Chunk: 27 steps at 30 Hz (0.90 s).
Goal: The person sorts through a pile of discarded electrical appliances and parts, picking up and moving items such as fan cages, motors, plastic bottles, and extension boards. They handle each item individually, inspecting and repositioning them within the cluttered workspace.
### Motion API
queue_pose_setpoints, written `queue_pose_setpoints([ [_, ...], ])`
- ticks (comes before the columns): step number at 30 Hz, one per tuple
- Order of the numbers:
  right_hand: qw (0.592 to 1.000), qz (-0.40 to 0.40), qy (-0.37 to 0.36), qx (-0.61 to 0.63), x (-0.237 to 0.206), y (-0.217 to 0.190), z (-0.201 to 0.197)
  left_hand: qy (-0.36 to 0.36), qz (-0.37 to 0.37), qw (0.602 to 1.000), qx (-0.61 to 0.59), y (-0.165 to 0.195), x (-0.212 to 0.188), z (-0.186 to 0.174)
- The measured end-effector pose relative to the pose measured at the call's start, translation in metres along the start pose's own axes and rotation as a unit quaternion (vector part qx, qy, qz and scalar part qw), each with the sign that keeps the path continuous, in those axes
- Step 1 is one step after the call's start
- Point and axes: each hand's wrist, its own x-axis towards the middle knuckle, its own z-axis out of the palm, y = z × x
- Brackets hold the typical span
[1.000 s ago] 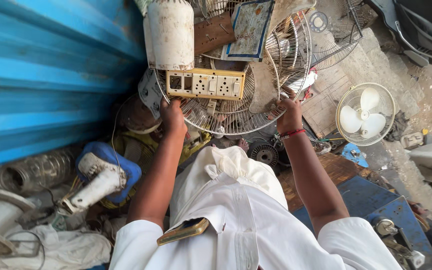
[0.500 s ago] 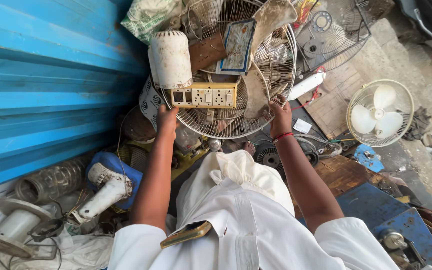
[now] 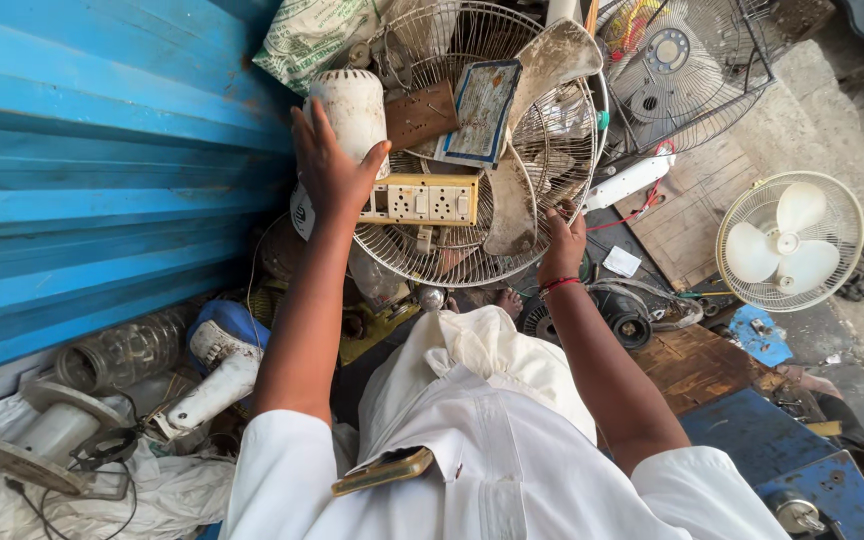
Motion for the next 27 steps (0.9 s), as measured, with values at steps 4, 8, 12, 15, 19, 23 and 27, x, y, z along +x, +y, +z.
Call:
queue_pose_setpoints([
  [4,1.000,0.025,0.011,0.002,0.003,0.004,-0.003,-0.059,-0.095,0.991,0.067,0.021,0.021,0.006],
  [8,0.999,0.036,0.008,-0.011,0.003,0.006,-0.006,-0.028,-0.115,0.993,0.025,0.014,0.018,0.010],
  [12,0.999,0.031,-0.023,-0.012,0.002,0.002,-0.008,-0.014,-0.067,0.975,-0.210,-0.021,0.012,-0.005],
  [15,0.999,0.043,-0.019,-0.003,0.001,0.001,-0.008,-0.051,-0.095,0.926,-0.362,-0.029,0.009,-0.007],
  [19,0.999,0.048,-0.011,0.002,0.000,0.001,-0.006,-0.067,-0.116,0.892,-0.433,-0.029,0.003,-0.009],
  [23,0.999,0.027,-0.022,0.001,-0.001,0.001,-0.003,-0.050,-0.083,0.930,-0.354,-0.024,0.003,-0.010],
  [27,1.000,0.025,-0.008,0.005,-0.004,-0.001,0.000,-0.047,-0.030,0.951,-0.304,-0.017,0.004,-0.008],
])
